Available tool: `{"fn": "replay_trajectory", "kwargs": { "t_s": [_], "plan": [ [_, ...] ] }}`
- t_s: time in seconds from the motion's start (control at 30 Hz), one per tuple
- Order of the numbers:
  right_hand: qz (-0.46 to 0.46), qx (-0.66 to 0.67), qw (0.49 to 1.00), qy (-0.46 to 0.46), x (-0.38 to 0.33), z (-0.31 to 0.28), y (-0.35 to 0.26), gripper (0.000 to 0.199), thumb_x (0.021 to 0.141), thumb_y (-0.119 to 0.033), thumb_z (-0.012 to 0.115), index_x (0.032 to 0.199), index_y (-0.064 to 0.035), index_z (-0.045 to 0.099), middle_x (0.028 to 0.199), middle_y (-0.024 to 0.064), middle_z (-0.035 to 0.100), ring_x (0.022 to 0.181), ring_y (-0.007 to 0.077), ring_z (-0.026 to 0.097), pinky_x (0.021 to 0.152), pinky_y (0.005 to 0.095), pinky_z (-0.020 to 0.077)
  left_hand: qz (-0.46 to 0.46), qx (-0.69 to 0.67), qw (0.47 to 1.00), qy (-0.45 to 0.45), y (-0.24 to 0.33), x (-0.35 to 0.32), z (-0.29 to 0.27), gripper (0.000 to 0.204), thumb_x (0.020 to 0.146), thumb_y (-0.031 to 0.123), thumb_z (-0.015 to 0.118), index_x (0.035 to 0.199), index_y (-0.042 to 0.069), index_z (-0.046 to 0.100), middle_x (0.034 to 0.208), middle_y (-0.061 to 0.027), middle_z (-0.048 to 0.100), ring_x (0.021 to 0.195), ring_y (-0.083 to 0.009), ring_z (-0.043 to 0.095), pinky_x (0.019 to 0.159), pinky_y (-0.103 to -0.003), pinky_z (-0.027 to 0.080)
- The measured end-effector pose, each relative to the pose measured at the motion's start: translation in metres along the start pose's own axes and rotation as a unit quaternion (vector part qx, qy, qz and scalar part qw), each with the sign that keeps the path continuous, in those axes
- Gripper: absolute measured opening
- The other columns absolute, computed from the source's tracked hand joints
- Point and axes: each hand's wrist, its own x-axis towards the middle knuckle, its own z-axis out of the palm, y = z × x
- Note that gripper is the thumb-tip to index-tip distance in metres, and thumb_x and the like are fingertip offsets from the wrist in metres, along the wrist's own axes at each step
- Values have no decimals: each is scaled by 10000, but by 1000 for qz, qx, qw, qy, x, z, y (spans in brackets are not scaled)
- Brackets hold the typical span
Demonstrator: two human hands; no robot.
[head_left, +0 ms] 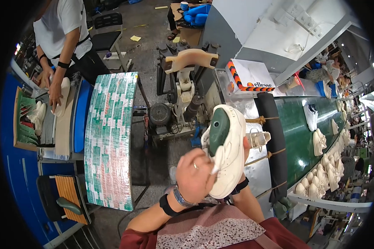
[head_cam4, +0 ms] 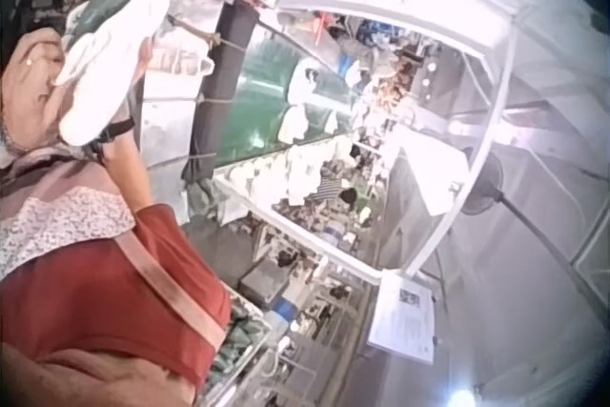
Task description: Assembling shoes by inserting lasts into uppers and processing them through machinery on a factory line.
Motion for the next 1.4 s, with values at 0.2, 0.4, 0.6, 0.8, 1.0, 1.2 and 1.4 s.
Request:
{"fn": "replay_trajectory", "kwargs": {
  "t_s": [0.2,0.4,0.6,0.8,1.0,1.2,1.4],
  "plan": [
    [-39,-360,906,217,29,-4,-13,725,956,-333,573,1520,7,271,1394,203,499,1133,302,613,940,402,539,-392,-267,879,-50,-98,-39,55,338,814,135,742,1046,1,535,889,-95,611,808,-191,602,721,-331,488],
    [-208,-743,612,176,101,8,-21,775,956,-267,599,1544,36,194,1426,234,472,1155,278,605,898,368,535,-448,-421,788,-36,-161,-11,108,233,880,155,622,1046,14,538,820,-31,570,689,-108,518,628,-282,448],
    [-97,-924,339,146,147,37,-8,942,834,-449,685,1510,51,261,1226,330,608,1074,445,639,916,430,513,-551,-514,657,11,-205,-26,149,298,923,338,508,1047,73,569,849,-46,598,677,-162,559,628,-316,481],
    [-1,-961,236,145,179,64,-6,994,767,-524,641,1516,12,268,981,307,680,885,457,685,803,494,555,-533,-655,521,126,-193,-12,164,372,958,359,463,1097,56,628,1068,-95,669,974,-213,646,832,-387,534],
    [-67,-950,265,151,170,35,1,1020,720,-423,704,1496,64,253,968,328,629,845,456,679,782,478,566,-478,-710,503,116,-184,-20,171,483,1005,367,378,1349,57,512,1339,-128,586,1211,-308,571,1033,-442,462],
    [-94,-946,279,137,123,38,-7,1051,724,-444,718,1503,46,211,965,307,637,775,472,672,692,521,554,-450,-737,491,114,-142,-21,161,698,1000,603,401,1454,73,424,1415,-128,536,1276,-313,528,1051,-455,449],
    [-157,-920,335,127,109,12,2,761,716,-439,797,1238,15,478,1001,243,677,893,421,676,744,500,540,-463,-715,496,168,-123,-23,174,744,945,679,448,1398,89,475,1295,-98,600,1137,-260,605,986,-411,508]
  ]
}}
